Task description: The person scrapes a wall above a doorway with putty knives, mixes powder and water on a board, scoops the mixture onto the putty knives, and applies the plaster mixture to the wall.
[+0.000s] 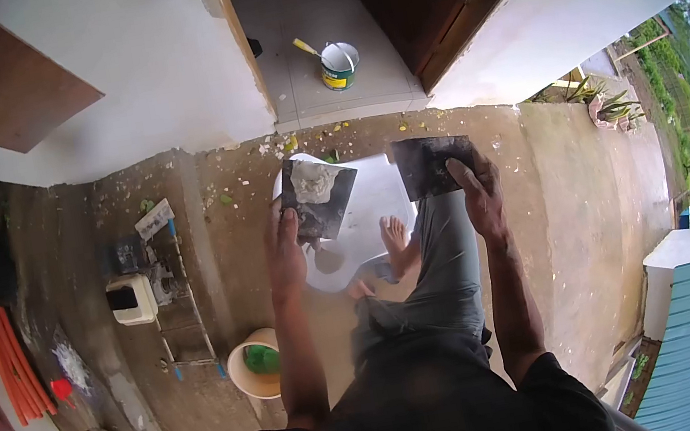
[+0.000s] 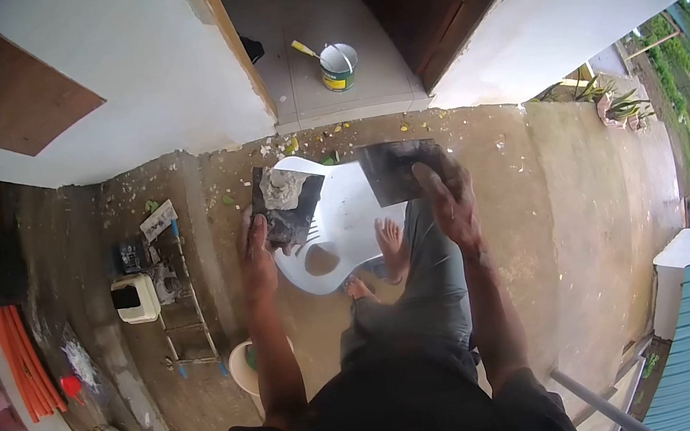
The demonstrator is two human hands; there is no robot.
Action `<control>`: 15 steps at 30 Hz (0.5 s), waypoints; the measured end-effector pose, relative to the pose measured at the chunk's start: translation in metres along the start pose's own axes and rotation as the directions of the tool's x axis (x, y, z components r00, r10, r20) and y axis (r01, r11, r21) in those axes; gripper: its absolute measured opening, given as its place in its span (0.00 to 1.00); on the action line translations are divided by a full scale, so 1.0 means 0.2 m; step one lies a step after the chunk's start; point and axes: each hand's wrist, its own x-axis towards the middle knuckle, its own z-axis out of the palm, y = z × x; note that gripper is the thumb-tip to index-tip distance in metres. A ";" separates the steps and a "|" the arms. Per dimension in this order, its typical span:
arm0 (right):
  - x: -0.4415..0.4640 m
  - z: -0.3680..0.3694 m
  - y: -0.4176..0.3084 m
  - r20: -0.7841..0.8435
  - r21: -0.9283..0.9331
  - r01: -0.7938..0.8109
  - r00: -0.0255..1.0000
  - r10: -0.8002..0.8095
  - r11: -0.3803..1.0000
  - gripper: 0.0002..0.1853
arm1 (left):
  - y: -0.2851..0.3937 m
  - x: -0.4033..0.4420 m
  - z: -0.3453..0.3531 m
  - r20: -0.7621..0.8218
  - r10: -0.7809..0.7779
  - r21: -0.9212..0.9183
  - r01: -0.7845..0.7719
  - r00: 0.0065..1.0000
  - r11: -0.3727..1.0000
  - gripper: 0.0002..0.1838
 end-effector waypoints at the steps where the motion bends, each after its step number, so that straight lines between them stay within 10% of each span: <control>1: 0.04 0.00 -0.13 0.096 -0.178 0.130 0.989 -0.114 0.975 0.12 | -0.02 0.06 0.05 0.049 -0.002 -0.001 0.002 0.999 1.000 0.20; 6: 0.29 0.07 -0.33 0.306 -0.417 0.482 0.873 -0.381 0.770 0.10 | 0.02 0.37 0.35 0.110 -0.038 0.095 0.028 0.993 0.995 0.20; 15: 1.06 -0.13 -0.63 0.375 -0.562 0.451 0.886 -0.272 0.693 0.15 | 0.52 0.88 0.93 0.138 -0.258 0.259 0.217 0.956 0.941 0.18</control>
